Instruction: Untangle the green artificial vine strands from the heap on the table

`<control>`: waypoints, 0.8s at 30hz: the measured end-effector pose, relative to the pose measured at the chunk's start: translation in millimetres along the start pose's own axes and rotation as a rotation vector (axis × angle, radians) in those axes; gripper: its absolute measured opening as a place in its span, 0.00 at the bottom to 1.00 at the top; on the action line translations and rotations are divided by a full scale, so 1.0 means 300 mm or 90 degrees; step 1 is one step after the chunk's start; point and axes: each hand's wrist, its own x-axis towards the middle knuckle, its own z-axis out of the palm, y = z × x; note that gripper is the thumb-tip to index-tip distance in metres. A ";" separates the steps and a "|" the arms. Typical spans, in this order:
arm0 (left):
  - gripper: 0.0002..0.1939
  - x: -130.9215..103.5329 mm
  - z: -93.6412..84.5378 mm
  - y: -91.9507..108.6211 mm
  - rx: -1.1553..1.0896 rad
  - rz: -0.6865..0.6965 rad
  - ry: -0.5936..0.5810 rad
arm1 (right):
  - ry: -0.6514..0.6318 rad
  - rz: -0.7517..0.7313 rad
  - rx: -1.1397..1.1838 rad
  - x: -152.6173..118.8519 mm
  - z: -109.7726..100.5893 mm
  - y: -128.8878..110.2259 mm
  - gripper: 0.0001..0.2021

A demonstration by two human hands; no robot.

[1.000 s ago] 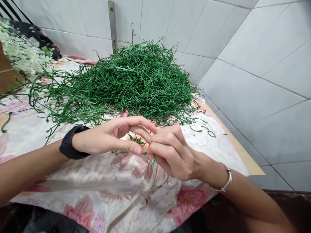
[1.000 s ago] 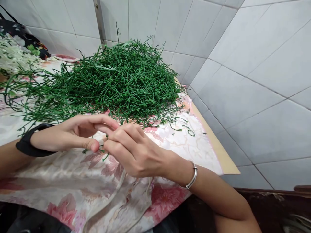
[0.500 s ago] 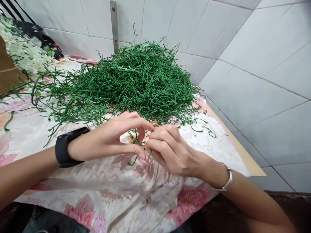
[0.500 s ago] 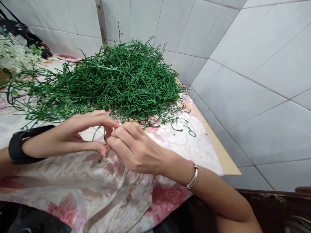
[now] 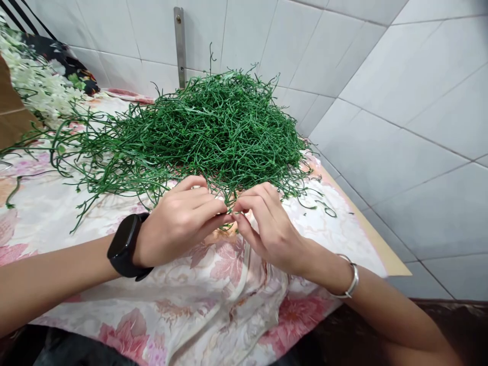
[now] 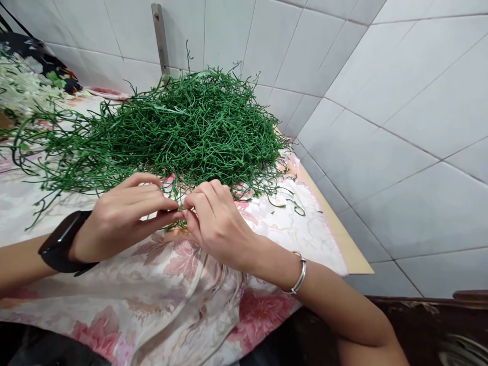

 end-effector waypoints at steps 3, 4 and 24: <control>0.05 -0.005 0.010 0.005 0.013 0.012 0.053 | 0.002 0.067 0.081 0.005 -0.005 -0.008 0.03; 0.04 -0.007 0.013 0.006 0.021 0.019 0.068 | -0.002 0.094 0.121 0.008 -0.008 -0.010 0.02; 0.08 0.017 -0.032 0.030 -0.350 -0.204 -0.032 | -0.035 0.276 0.500 0.011 -0.046 0.010 0.03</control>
